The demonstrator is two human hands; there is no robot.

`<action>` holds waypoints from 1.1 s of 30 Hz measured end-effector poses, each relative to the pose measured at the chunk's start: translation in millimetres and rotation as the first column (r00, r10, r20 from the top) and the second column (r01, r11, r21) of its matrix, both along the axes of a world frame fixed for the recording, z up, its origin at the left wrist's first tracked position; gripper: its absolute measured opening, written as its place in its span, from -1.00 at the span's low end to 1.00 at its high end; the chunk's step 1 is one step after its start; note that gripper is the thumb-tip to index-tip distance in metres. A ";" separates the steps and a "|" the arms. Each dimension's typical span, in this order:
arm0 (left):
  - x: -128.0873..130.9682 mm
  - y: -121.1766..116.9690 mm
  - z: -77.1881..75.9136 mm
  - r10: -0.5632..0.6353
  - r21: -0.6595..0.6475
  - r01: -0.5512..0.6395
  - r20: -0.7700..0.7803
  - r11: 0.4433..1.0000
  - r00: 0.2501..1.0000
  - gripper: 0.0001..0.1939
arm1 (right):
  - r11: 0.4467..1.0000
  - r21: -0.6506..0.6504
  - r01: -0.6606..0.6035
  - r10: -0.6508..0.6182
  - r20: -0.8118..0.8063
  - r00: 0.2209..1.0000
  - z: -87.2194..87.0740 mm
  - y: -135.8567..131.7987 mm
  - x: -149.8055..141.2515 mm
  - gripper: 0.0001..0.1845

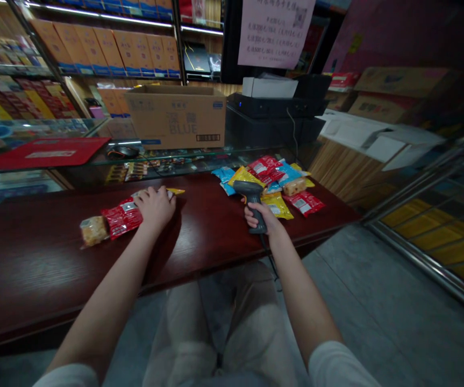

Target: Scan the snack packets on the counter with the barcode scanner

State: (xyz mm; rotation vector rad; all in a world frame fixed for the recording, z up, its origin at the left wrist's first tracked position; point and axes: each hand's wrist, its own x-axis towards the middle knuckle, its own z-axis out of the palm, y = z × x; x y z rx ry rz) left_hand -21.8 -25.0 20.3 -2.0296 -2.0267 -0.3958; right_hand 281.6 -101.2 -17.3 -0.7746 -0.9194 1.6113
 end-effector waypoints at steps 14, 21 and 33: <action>25.8 1.6 -0.2 -0.179 0.011 0.182 -0.152 0.983 0.972 -0.41 | 0.997 0.024 0.076 -0.072 -0.139 0.988 -1.4 3.4 7.1 -0.76; 157.5 24.3 1.5 -0.313 -0.288 0.449 0.414 0.846 0.855 -0.32 | 0.982 0.014 0.186 -0.177 -0.241 0.954 4.3 1.4 11.8 -0.78; 184.1 55.3 -45.3 -0.075 -0.144 0.435 0.890 0.889 0.449 -0.31 | 0.989 0.012 0.144 -0.138 -0.227 0.964 3.6 2.3 10.4 -0.81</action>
